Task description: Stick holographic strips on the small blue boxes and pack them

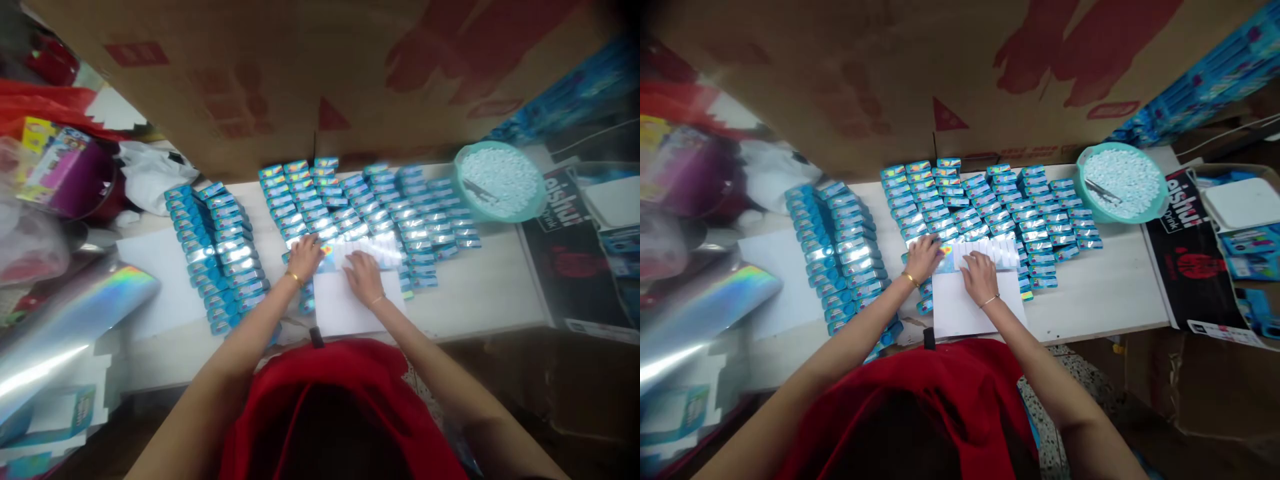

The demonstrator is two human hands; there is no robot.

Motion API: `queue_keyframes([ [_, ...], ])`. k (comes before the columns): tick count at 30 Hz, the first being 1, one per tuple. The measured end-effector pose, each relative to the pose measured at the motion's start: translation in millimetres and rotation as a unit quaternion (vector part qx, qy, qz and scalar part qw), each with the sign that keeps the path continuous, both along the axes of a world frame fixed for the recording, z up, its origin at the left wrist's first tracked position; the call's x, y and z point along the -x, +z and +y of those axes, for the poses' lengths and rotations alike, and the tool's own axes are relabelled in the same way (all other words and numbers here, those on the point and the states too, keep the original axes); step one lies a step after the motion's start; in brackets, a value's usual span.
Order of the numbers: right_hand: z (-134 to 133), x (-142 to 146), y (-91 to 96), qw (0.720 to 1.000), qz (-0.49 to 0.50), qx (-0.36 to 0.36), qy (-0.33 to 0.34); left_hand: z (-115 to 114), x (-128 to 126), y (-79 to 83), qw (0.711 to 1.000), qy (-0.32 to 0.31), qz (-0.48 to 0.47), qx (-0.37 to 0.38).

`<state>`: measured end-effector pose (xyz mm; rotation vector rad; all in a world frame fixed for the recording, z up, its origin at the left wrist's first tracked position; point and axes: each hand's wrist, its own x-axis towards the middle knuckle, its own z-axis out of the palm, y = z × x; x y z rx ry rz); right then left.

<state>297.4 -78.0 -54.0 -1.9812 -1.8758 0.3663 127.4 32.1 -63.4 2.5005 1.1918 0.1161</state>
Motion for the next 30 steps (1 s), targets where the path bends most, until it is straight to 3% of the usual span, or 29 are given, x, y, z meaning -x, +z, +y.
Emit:
queue_keyframes([
  [2, 16, 1, 6.6, 0.999, -0.033, -0.008, -0.024, -4, 5, 3.1, 1.000, 0.004, -0.011, -0.006],
  [7, 59, 8, 25.2, 0.998, -0.020, 0.057, 0.036, -1, 21, 23.2, 0.998, 0.028, -0.044, -0.025],
  [14, 78, 24, 40.6, 0.995, -0.019, 0.078, 0.060, 1, 31, 34.5, 0.990, -0.010, -0.076, -0.117],
  [19, 82, 24, 40.9, 0.993, -0.041, 0.100, 0.047, -26, 30, 35.5, 0.982, -0.002, -0.132, -0.133],
  [23, 82, 14, 33.0, 0.991, -0.073, 0.106, 0.023, -61, 35, 55.5, 0.969, -0.010, -0.231, -0.082],
  [25, 82, 3, 28.5, 0.989, -0.087, 0.118, 0.013, -72, 40, 70.5, 0.952, 0.033, -0.301, -0.050],
  [27, 82, -9, 27.6, 0.986, -0.104, 0.129, -0.001, -75, 45, 84.3, 0.923, 0.120, -0.365, -0.014],
  [30, 77, -16, 36.8, 0.992, -0.098, 0.080, -0.027, -72, 56, 96.0, 0.854, 0.269, -0.439, 0.075],
])
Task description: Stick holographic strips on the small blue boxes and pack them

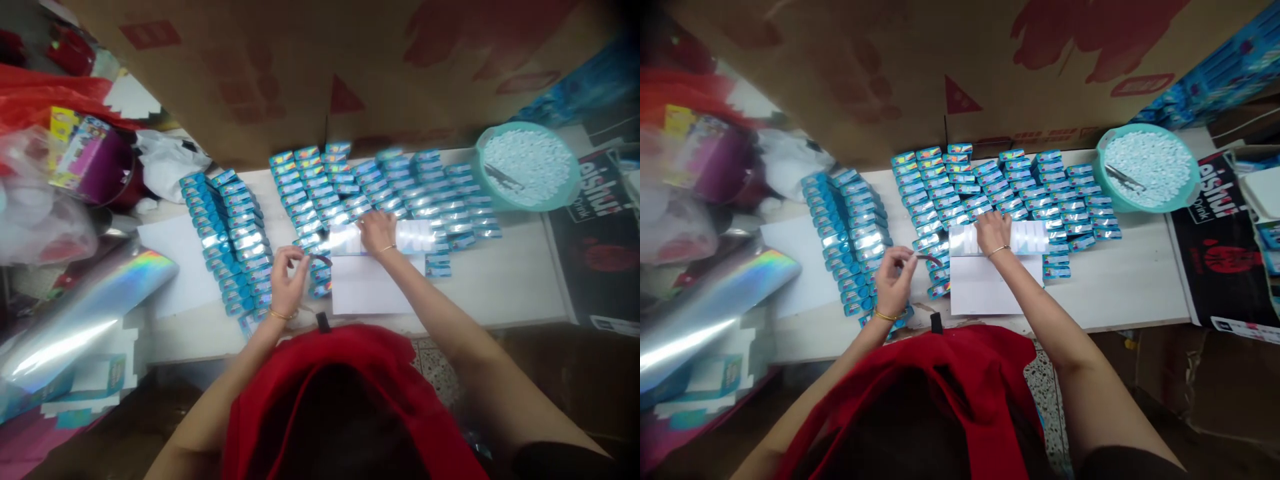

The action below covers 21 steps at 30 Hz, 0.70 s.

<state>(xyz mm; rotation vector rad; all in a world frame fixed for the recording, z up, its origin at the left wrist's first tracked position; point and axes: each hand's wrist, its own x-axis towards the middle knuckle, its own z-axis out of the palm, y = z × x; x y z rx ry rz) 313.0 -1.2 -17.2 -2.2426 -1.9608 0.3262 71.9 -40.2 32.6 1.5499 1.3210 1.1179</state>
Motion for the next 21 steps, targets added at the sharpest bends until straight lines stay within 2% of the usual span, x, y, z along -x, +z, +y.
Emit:
queue_keyframes([
  [1, -5, 4, 5.4, 0.999, 0.032, -0.028, 0.003, 0, 5, 1.0, 0.998, 0.034, -0.035, 0.051],
  [3, -19, 25, 16.7, 0.985, 0.163, -0.054, 0.023, -6, 17, -0.7, 0.981, 0.094, -0.091, 0.143],
  [4, -30, 40, 21.6, 0.967, 0.251, -0.038, 0.032, -11, 24, -2.9, 0.970, 0.122, -0.110, 0.179],
  [7, -68, 95, 27.8, 0.880, 0.467, 0.082, 0.014, -38, 43, -12.5, 0.942, 0.192, -0.135, 0.241],
  [9, -93, 128, 23.7, 0.837, 0.529, 0.143, -0.008, -60, 57, -21.2, 0.927, 0.231, -0.137, 0.261],
  [11, -112, 151, 14.7, 0.815, 0.553, 0.172, -0.007, -82, 70, -31.8, 0.919, 0.254, -0.126, 0.275],
  [13, -122, 164, 3.2, 0.814, 0.551, 0.182, 0.016, -101, 83, -44.2, 0.915, 0.262, -0.109, 0.287],
  [14, -125, 168, -2.8, 0.823, 0.538, 0.179, 0.031, -108, 89, -50.7, 0.915, 0.263, -0.096, 0.290],
  [17, -124, 175, -19.5, 0.867, 0.464, 0.161, 0.083, -122, 104, -68.8, 0.921, 0.268, -0.025, 0.280],
  [21, -117, 187, -33.9, 0.920, 0.317, 0.162, 0.164, -123, 116, -84.4, 0.926, 0.275, 0.120, 0.231],
])
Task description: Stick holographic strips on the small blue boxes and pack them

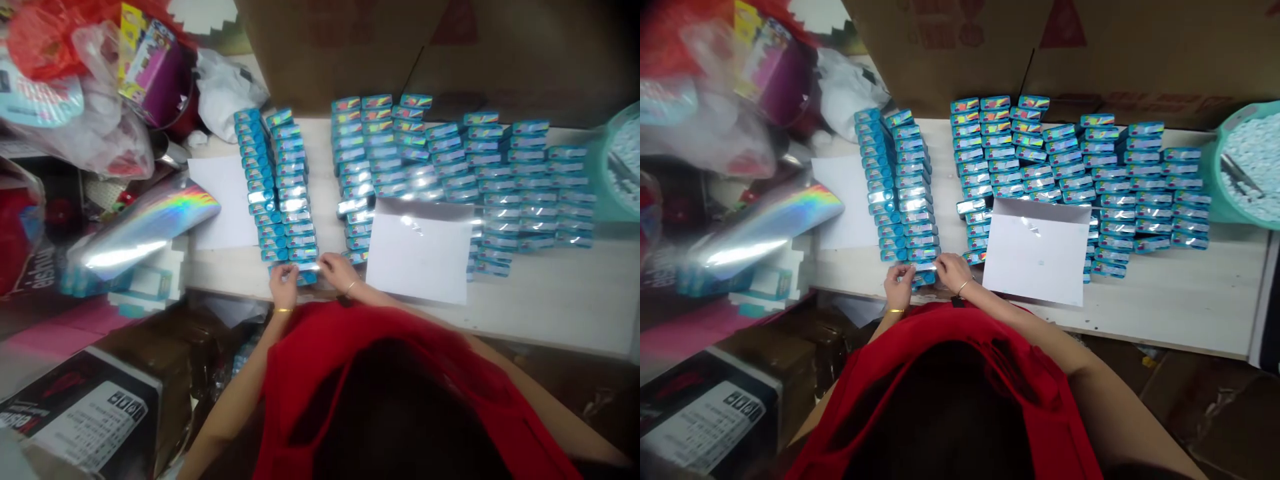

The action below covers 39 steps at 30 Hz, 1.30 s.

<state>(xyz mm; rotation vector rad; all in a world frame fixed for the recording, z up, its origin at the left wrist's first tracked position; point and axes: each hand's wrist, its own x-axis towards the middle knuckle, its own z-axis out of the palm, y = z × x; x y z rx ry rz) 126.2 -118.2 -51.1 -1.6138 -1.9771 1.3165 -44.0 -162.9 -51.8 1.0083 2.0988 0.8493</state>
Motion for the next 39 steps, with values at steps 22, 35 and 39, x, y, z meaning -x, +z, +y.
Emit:
queue_keyframes([
  [22, -9, 19, -10.5, 0.990, -0.027, 0.092, 0.108, 3, 10, -21.3, 0.986, 0.030, 0.129, 0.104],
  [35, 98, -146, 49.6, 0.919, -0.259, -0.214, -0.207, 103, -66, 17.5, 0.951, -0.270, 0.072, -0.135],
  [39, 100, -193, 40.4, 0.948, -0.232, -0.154, -0.155, 177, -148, 22.7, 0.889, -0.418, 0.089, -0.161],
])
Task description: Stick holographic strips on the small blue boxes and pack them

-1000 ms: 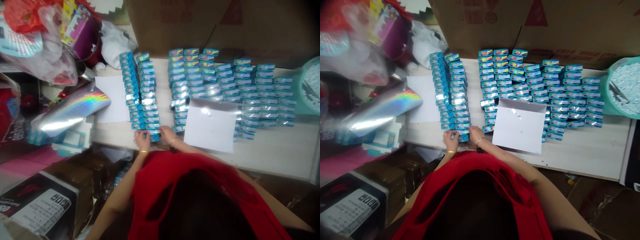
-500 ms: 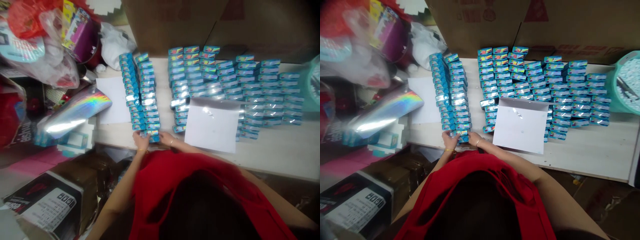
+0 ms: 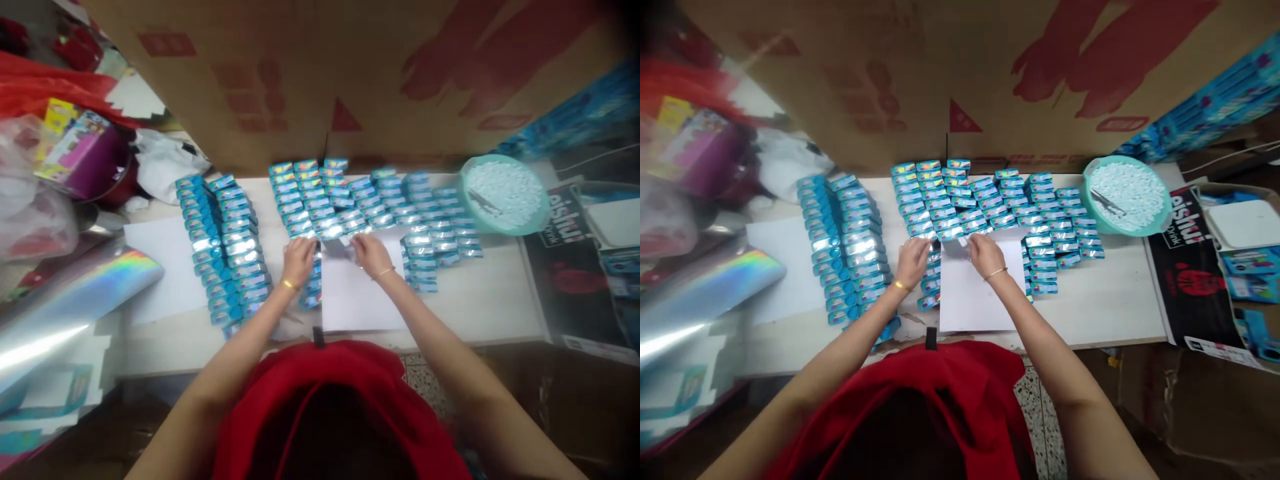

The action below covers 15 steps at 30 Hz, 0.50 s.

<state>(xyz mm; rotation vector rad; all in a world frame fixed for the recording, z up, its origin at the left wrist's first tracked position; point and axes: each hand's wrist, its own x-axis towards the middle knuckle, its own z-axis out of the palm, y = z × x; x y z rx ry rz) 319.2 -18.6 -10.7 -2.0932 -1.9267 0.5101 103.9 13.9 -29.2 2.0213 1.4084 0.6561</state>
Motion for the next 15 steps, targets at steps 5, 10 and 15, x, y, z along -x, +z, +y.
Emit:
queue_keyframes([
  [5, -30, 2, -7.8, 0.986, 0.047, 0.153, 0.040, 39, -43, -18.6, 0.984, -0.124, 0.131, 0.006],
  [10, -19, 5, -13.7, 0.999, 0.028, 0.029, -0.013, 24, -42, -34.7, 0.975, -0.138, 0.174, 0.008],
  [15, 5, 14, -35.0, 0.995, -0.057, -0.025, 0.079, 18, -34, -33.2, 0.982, -0.121, 0.129, 0.070],
])
